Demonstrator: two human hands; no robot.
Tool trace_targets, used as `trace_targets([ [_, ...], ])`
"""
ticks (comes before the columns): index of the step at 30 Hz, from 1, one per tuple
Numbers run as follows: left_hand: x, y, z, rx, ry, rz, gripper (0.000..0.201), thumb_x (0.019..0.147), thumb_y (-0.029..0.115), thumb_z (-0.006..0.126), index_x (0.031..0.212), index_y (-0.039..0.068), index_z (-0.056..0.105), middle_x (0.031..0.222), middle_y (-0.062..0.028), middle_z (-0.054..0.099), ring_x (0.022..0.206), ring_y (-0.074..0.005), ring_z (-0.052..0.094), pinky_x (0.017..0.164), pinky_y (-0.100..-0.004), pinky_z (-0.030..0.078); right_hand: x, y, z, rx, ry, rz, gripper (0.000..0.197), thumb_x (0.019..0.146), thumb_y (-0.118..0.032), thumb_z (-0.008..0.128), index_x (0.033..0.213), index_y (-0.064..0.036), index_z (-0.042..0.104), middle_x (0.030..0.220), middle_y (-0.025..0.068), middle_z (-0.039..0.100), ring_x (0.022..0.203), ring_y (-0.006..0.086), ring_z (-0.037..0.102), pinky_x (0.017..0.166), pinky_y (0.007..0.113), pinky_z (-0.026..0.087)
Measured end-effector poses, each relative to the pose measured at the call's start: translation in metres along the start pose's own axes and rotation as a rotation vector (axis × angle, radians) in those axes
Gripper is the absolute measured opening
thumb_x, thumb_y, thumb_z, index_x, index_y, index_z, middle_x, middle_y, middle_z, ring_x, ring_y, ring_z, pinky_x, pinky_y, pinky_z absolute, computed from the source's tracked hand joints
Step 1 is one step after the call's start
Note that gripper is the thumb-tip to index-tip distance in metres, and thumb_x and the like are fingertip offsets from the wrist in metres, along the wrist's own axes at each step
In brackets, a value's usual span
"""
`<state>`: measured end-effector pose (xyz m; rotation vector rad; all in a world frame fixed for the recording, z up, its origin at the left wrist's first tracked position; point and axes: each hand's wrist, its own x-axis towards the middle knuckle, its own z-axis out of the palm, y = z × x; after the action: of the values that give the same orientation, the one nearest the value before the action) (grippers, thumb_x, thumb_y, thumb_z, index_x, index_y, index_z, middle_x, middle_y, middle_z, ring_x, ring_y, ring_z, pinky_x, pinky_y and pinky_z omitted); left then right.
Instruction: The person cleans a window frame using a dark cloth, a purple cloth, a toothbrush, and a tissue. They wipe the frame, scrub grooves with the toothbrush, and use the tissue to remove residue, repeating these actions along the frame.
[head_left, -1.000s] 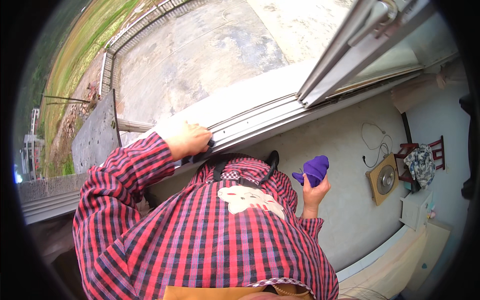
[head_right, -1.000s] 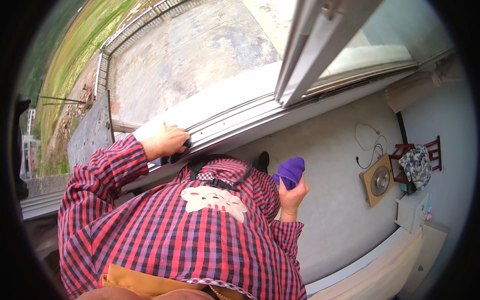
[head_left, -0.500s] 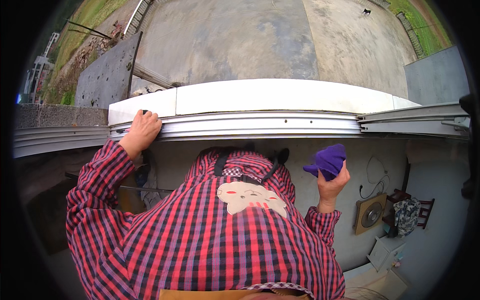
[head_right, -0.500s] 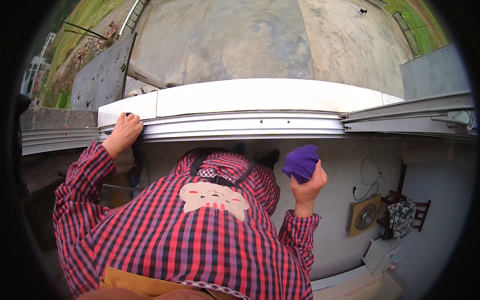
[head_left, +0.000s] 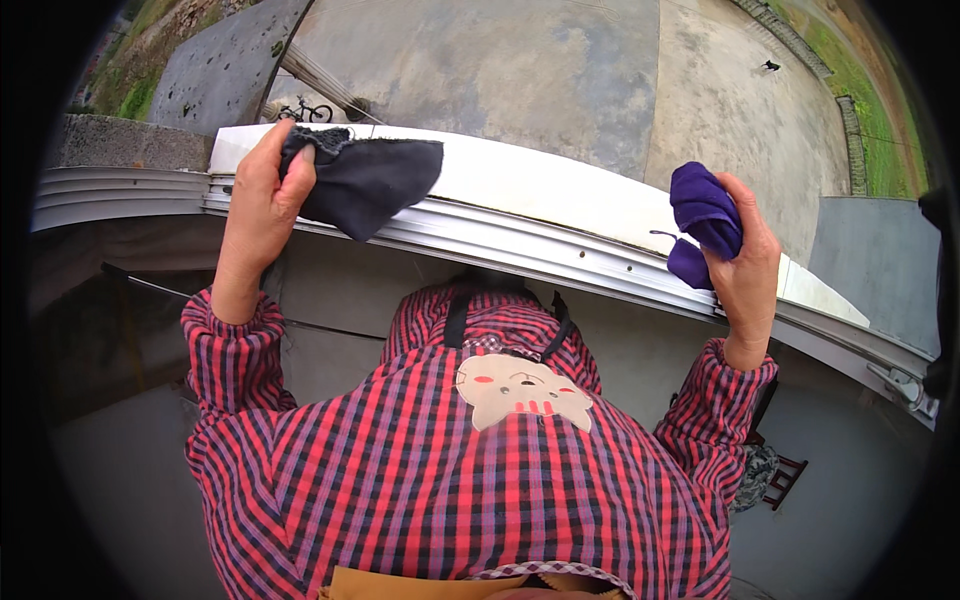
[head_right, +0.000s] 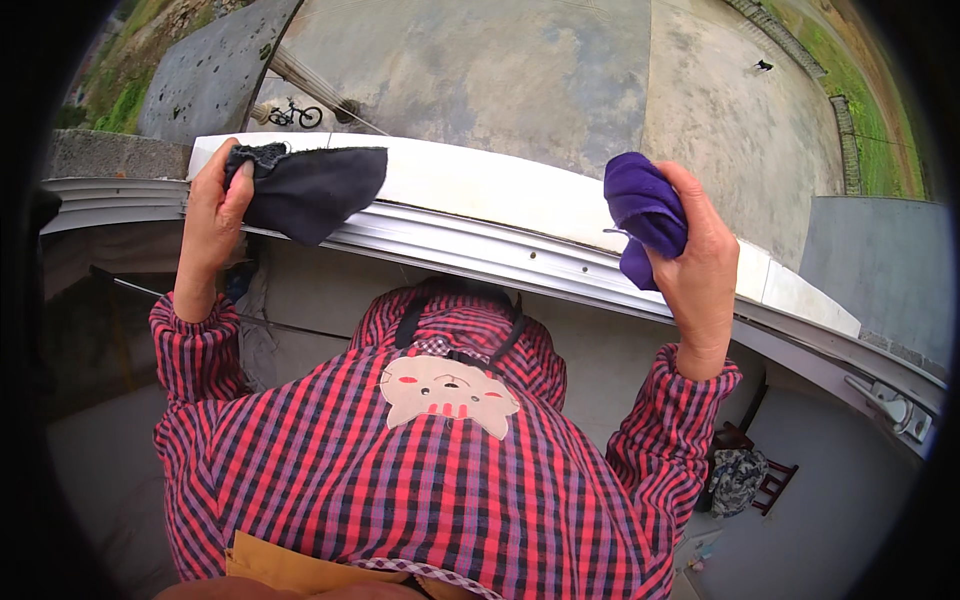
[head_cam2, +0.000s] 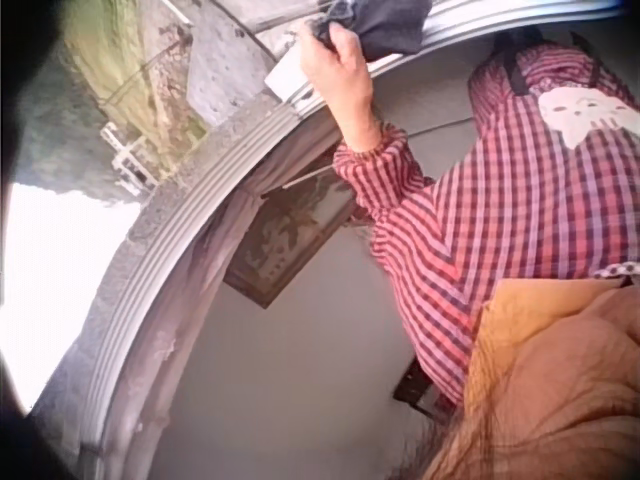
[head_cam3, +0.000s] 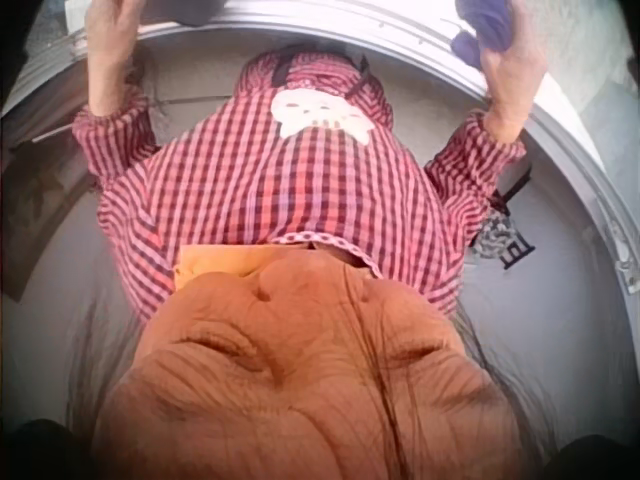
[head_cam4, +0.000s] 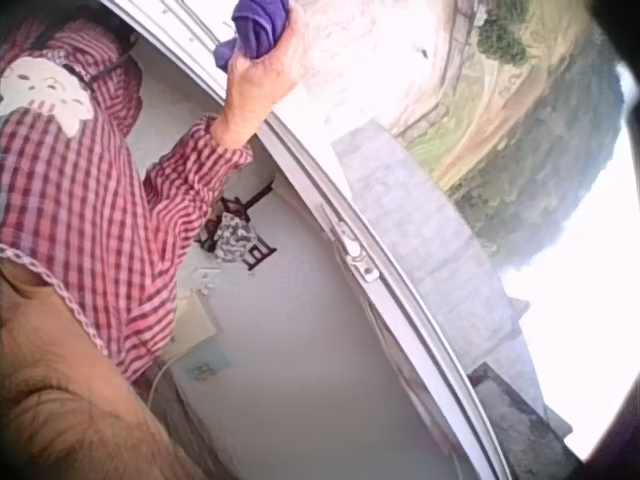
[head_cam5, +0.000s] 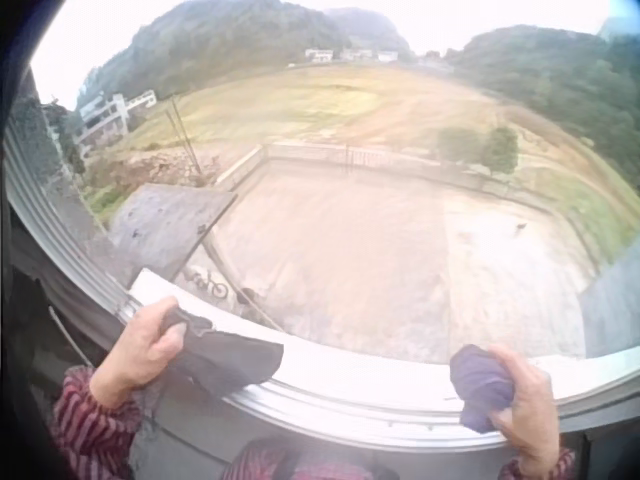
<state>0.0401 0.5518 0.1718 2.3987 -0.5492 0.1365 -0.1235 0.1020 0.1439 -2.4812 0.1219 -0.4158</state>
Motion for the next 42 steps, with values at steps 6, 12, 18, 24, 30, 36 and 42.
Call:
trace_targets([
  [6,-0.008,0.023,0.035,-0.355,0.075,-0.046,0.020,0.110,0.018,0.054,0.113,0.000,0.061,0.090,0.0038,0.051,0.084,-0.0060,0.042,0.075,-0.0219,0.039,-0.029,0.054,0.029,-0.354,-0.540,0.205,0.069,0.074,0.001,0.072,0.141,-0.0122,0.059,0.130,0.0120,0.061,0.117,0.0367,0.063,0.099,0.043,0.053],
  [12,-0.006,0.050,0.085,-0.736,0.022,-0.162,0.020,0.112,0.022,0.055,0.111,0.003,0.061,0.093,0.0067,0.050,0.086,-0.0032,0.041,0.075,-0.0184,0.037,-0.049,0.065,0.025,-0.315,-0.474,0.104,0.058,0.075,-0.001,0.074,0.131,-0.0084,0.065,0.135,0.0107,0.059,0.124,0.0340,0.058,0.105,0.043,0.049],
  [18,0.001,0.074,0.121,-1.033,-0.030,-0.233,0.022,0.114,0.023,0.053,0.117,0.004,0.062,0.100,0.0061,0.057,0.091,-0.0020,0.049,0.080,-0.0178,0.042,-0.054,0.050,0.028,-0.474,-0.426,0.064,0.071,0.074,-0.008,0.085,0.140,-0.0162,0.062,0.147,0.0078,0.055,0.128,0.0324,0.055,0.109,0.046,0.042],
  [24,-0.007,0.106,0.140,-1.410,-0.174,-0.378,0.027,0.114,0.024,0.050,0.126,0.004,0.063,0.118,-0.0024,0.069,0.107,-0.0083,0.064,0.095,-0.0249,0.052,-0.087,0.004,0.021,-0.142,-0.010,0.063,0.054,0.079,-0.010,0.085,0.130,-0.0082,0.065,0.127,0.0104,0.066,0.114,0.0311,0.064,0.099,0.042,0.050],
  [30,-0.019,0.130,0.157,-1.524,-0.302,-0.442,0.029,0.115,0.025,0.047,0.130,0.005,0.061,0.121,-0.0044,0.070,0.106,-0.0128,0.069,0.090,-0.0285,0.057,-0.111,-0.052,0.106,0.320,0.103,0.224,0.041,0.078,-0.019,0.087,0.113,-0.0072,0.069,0.102,0.0102,0.067,0.090,0.0312,0.070,0.074,0.040,0.058],
  [36,-0.018,0.096,0.162,-1.039,-0.501,-0.383,0.026,0.112,0.023,0.054,0.123,0.002,0.064,0.106,-0.0007,0.067,0.088,-0.0087,0.068,0.068,-0.0249,0.062,-0.154,-0.058,0.101,0.097,0.352,0.423,0.030,0.079,0.006,0.076,0.106,-0.0078,0.072,0.099,0.0086,0.071,0.083,0.0288,0.073,0.071,0.037,0.059],
  [42,-0.037,0.103,0.194,-0.773,-0.453,-0.035,0.017,0.100,0.013,0.073,0.096,-0.002,0.070,0.105,-0.0041,0.054,0.076,-0.0074,0.055,0.056,-0.0216,0.049,-0.184,-0.052,0.050,-0.327,0.558,0.152,0.034,0.076,0.012,0.074,0.106,-0.0045,0.073,0.111,0.0105,0.073,0.086,0.0294,0.068,0.074,0.038,0.057],
])
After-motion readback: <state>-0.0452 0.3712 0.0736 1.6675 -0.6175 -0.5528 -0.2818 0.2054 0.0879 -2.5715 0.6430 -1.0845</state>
